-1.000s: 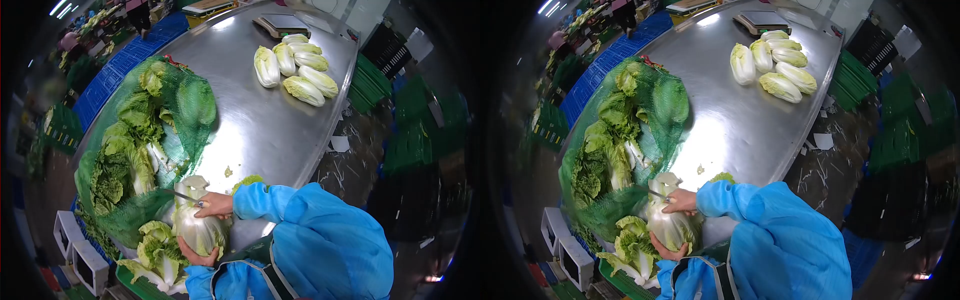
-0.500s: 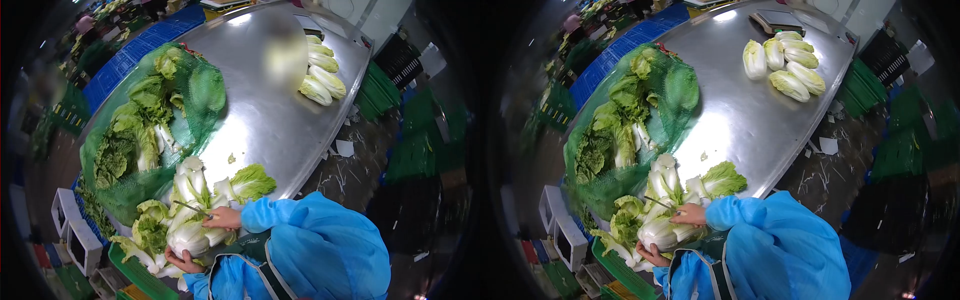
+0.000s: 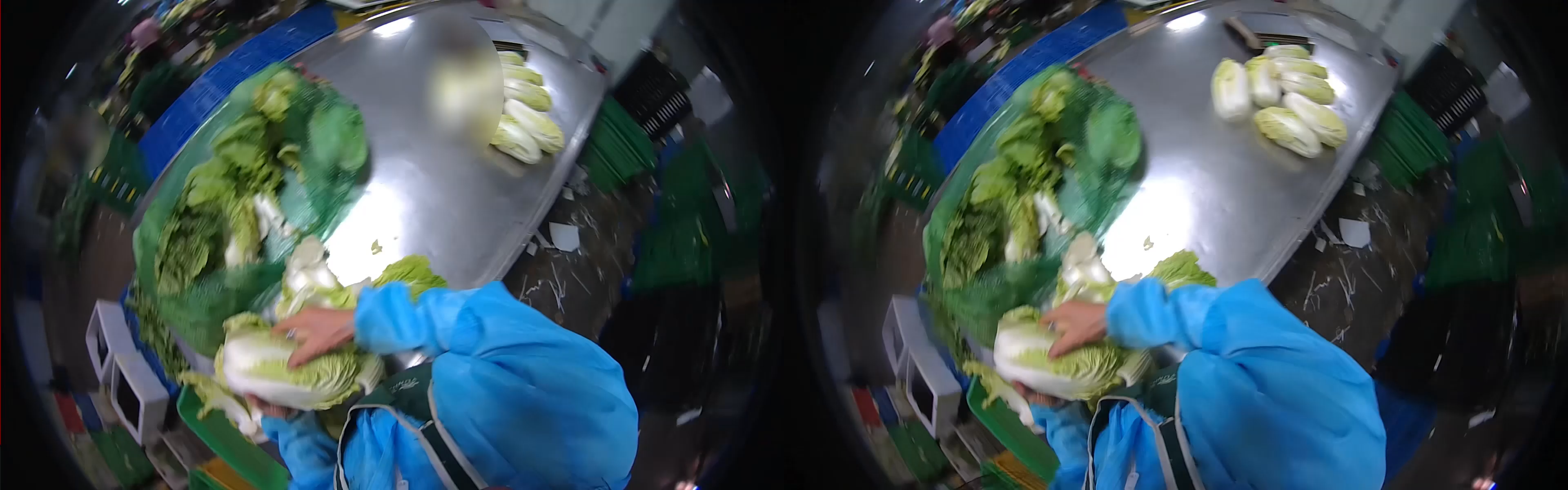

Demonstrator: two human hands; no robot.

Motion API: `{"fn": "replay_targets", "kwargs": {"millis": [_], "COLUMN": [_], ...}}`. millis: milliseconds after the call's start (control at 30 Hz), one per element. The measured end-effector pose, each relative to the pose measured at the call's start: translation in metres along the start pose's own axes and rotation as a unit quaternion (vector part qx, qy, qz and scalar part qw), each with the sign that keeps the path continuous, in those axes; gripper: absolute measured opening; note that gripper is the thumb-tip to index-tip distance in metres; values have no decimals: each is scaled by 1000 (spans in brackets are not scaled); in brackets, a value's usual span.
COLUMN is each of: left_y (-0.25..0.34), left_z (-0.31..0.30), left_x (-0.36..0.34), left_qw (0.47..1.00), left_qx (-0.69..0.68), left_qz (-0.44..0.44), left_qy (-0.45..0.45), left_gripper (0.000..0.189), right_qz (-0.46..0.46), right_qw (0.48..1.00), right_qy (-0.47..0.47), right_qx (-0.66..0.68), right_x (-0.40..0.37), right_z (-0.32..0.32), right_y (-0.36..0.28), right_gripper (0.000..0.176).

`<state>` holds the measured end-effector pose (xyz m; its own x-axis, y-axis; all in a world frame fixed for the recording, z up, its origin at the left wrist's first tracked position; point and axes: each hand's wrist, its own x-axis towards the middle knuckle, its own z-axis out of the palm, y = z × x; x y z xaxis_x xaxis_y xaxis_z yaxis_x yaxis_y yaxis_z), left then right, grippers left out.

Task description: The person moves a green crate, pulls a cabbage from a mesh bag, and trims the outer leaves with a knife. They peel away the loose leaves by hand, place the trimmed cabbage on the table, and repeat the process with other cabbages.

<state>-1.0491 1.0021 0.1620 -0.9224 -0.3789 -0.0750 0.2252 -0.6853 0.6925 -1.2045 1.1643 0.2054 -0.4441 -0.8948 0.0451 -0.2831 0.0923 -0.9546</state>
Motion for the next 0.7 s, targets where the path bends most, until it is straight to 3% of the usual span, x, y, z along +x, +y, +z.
{"fn": "replay_targets", "kwargs": {"millis": [33,67,133,167,233,333,433,533,567,600,633,667,700], "left_y": [-2,-9,-26,-32,-42,-54,-71,-42,-28,-10,27,38,60], "left_z": [3,6,18,23,31,25,-10,-31,-48,-75,-57,-88,-48], "left_x": [6,11,14,19,23,32,26,11,9,7,3,-2,-6], "left_qw": [997,991,981,981,982,973,953,893,880,794,717,674,515], "left_qx": [-46,-86,-124,-114,-49,76,192,352,394,556,663,716,823], "left_qz": [-56,-94,-98,-87,-47,-41,-72,-145,-118,-64,-79,89,143], "left_qy": [22,50,108,133,178,216,224,241,239,238,199,158,192], "left_gripper": [79,78,75,74,71,58,61,64,64,67,71,71,72], "right_qz": [76,88,153,143,112,96,316,372,382,416,379,340,302], "right_qw": [995,995,986,986,989,983,928,903,901,896,911,924,934], "right_qy": [-19,-1,18,55,95,140,53,65,64,44,81,119,153], "right_qx": [-68,-39,62,69,19,-76,192,204,197,151,139,127,114], "right_x": [-6,-14,-35,-44,-60,-67,-74,-87,-88,-87,-86,-81,-78], "right_z": [-11,-19,-26,-30,-33,-22,-32,-21,-21,-25,-24,-19,-12], "right_y": [1,10,16,10,-12,18,29,59,65,66,60,51,46], "right_gripper": [74,71,71,71,70,64,57,47,46,53,57,60,64]}}
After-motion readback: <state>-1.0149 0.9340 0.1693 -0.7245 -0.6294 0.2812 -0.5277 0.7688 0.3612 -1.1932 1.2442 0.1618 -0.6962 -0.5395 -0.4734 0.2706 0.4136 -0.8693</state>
